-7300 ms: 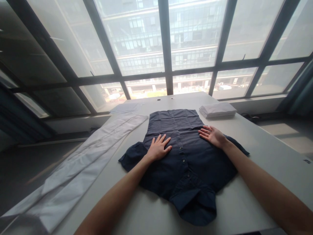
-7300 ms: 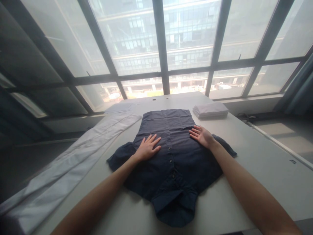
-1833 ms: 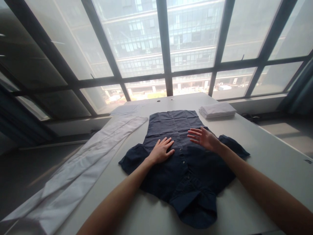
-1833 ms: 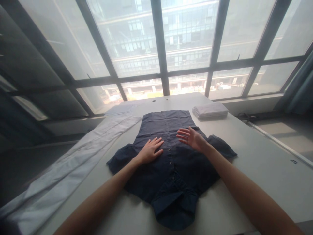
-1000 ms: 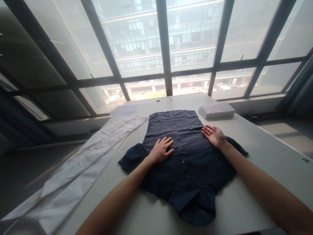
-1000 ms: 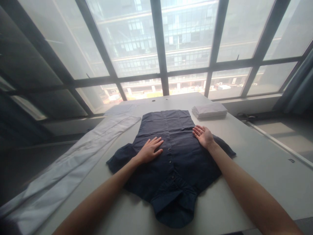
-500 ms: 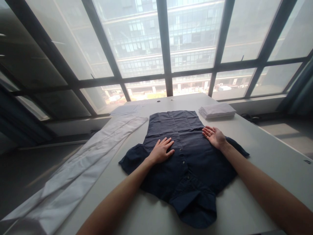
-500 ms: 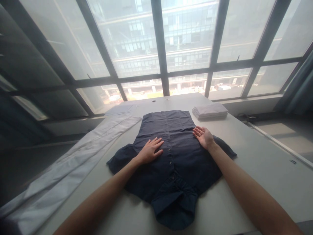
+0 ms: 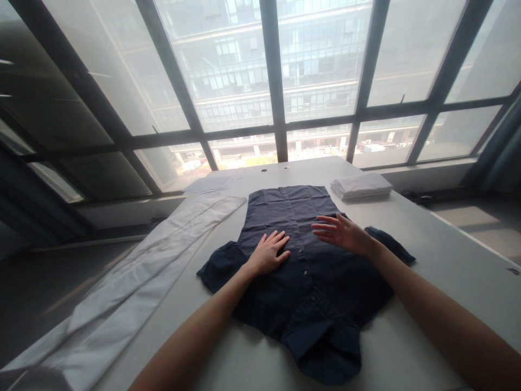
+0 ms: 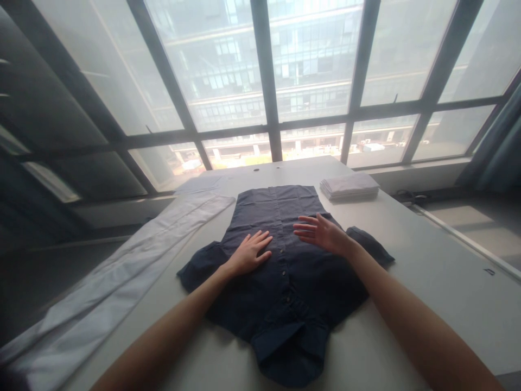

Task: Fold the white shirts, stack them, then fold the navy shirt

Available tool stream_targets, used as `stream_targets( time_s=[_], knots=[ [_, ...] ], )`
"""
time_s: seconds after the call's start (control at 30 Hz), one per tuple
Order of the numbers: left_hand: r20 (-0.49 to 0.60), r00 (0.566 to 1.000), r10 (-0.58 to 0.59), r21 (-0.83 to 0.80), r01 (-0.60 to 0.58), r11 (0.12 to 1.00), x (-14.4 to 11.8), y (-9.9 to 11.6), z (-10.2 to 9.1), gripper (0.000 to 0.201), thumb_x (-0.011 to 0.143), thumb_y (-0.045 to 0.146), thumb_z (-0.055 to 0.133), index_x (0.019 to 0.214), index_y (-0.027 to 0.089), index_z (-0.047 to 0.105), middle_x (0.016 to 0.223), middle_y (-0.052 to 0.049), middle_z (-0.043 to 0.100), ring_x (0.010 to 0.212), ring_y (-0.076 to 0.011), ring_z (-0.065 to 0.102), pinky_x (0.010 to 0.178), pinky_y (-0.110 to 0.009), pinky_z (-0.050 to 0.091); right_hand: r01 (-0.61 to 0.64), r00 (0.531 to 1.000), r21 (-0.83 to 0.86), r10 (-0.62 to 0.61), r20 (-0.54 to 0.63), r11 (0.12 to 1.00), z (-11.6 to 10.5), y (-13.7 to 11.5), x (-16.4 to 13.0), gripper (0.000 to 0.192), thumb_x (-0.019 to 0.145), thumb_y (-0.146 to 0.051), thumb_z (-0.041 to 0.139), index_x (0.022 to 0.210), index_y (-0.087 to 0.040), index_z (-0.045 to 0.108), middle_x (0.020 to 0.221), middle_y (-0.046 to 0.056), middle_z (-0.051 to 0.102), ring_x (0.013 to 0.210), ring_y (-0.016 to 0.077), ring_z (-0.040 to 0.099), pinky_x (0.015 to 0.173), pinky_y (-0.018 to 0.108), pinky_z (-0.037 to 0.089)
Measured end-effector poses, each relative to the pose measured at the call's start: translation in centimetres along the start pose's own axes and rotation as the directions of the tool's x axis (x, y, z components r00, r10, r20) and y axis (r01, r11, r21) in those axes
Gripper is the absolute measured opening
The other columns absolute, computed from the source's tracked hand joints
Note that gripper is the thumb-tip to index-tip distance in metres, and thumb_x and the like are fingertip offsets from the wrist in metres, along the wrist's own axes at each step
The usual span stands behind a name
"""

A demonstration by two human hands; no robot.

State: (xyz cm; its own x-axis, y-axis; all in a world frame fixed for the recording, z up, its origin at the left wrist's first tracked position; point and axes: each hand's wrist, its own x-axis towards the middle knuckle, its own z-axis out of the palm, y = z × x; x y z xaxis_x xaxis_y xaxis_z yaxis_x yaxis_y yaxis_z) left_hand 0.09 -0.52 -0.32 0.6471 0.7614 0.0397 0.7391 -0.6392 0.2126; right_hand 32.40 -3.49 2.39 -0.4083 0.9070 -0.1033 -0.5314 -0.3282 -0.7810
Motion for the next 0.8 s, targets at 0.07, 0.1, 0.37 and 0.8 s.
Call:
stream_targets(
  time_s=[0.07,0.1,0.37,0.8],
  knots=[
    [0.003,1.0,-0.001,0.0,0.001,1.0,0.0,0.0,0.0,0.064,0.102,0.061,0.038,0.158,0.031,0.036,0.168,-0.003,0.026,0.156,-0.0272,0.016,0.124,-0.056,0.012,-0.136,0.976,-0.07,0.146,0.164,0.988,1.5,0.8,-0.3,0.047,0.105,-0.048,0.041,0.138,-0.019,0.058,0.138,0.015,0.064,0.126,0.0263,0.063,0.109,0.048,0.047],
    [0.004,1.0,-0.002,0.0,0.002,1.0,0.0,0.1,0.0,0.064,0.102,0.061,0.038,0.158,0.031,0.036,0.168,-0.003,0.026,0.156,-0.0271,0.016,0.124,-0.056,0.012,-0.186,0.955,-0.108,0.206,0.212,0.977,1.9,1.2,-0.3,0.046,0.105,-0.048,0.042,0.139,-0.019,0.057,0.138,0.015,0.064,0.126,0.0257,0.063,0.11,0.047,0.046],
    [0.0,1.0,-0.004,0.001,0.004,1.0,-0.1,0.1,0.0,0.064,0.102,0.062,0.038,0.158,0.031,0.037,0.167,-0.002,0.026,0.156,-0.0267,0.017,0.124,-0.056,0.013,-0.095,0.99,0.035,0.098,-0.098,0.995,-1.8,2.1,1.7,0.037,0.104,-0.034,0.047,0.134,-0.013,0.055,0.126,0.021,0.068,0.116,0.0284,0.069,0.098,0.047,0.058],
    [-0.002,1.0,-0.003,-0.009,0.003,1.0,-0.1,0.0,0.0,0.063,0.102,0.062,0.038,0.158,0.033,0.037,0.167,-0.002,0.026,0.156,-0.0269,0.016,0.125,-0.055,0.013,0.195,0.87,0.178,-0.086,-0.486,0.964,-5.4,-0.4,1.8,0.028,0.099,-0.021,0.044,0.123,-0.016,0.057,0.125,0.019,0.063,0.112,0.0267,0.069,0.081,0.042,0.066]
  ],
)
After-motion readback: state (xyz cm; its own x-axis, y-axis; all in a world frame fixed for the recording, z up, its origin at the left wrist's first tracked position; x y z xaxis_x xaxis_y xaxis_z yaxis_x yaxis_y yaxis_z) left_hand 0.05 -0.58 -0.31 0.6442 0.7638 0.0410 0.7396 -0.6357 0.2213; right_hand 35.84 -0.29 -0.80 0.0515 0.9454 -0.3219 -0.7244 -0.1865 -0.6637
